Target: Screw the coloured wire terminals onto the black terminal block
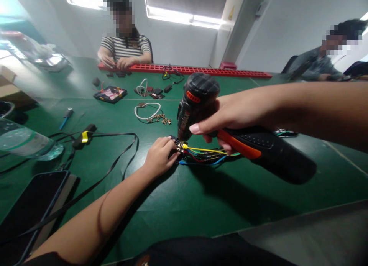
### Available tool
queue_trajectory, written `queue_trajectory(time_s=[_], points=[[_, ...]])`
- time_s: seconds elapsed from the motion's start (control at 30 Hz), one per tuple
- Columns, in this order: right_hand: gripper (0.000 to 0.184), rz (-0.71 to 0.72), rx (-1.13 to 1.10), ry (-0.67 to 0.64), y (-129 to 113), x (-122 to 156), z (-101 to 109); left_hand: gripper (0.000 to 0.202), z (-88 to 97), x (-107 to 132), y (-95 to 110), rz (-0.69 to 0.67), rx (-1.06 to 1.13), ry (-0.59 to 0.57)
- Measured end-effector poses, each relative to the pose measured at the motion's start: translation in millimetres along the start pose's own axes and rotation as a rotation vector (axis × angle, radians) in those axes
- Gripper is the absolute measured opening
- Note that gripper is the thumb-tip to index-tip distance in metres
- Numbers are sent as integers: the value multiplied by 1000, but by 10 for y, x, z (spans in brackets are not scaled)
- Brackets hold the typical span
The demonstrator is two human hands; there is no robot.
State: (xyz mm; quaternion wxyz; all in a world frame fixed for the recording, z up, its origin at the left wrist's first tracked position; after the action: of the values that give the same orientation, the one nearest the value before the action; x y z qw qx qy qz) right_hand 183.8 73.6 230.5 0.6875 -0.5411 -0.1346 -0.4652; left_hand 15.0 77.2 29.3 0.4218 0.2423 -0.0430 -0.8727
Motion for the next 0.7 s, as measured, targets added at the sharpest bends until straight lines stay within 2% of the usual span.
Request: queue_trajectory(time_s=[0.2, 0.7], points=[[32, -21, -112, -47, -4, 23, -40, 12, -13, 11, -3, -27, -10, 12], [34, -27, -130, -25, 52, 32, -16, 12, 7, 13, 24, -76, -70, 56]])
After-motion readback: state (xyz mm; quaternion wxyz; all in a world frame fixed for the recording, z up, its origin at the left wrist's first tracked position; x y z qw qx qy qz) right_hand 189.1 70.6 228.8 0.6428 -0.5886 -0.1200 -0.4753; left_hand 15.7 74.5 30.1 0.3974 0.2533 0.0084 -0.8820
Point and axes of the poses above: each hand's wrist, its own x-axis away from the middle knuckle, its own z-axis out of the back of the hand, y = z × x, the point moved 5 cm from there along -x, towards the middle knuckle, and after that the axes turned 9 degrees about -y, right-handed, at the moved point
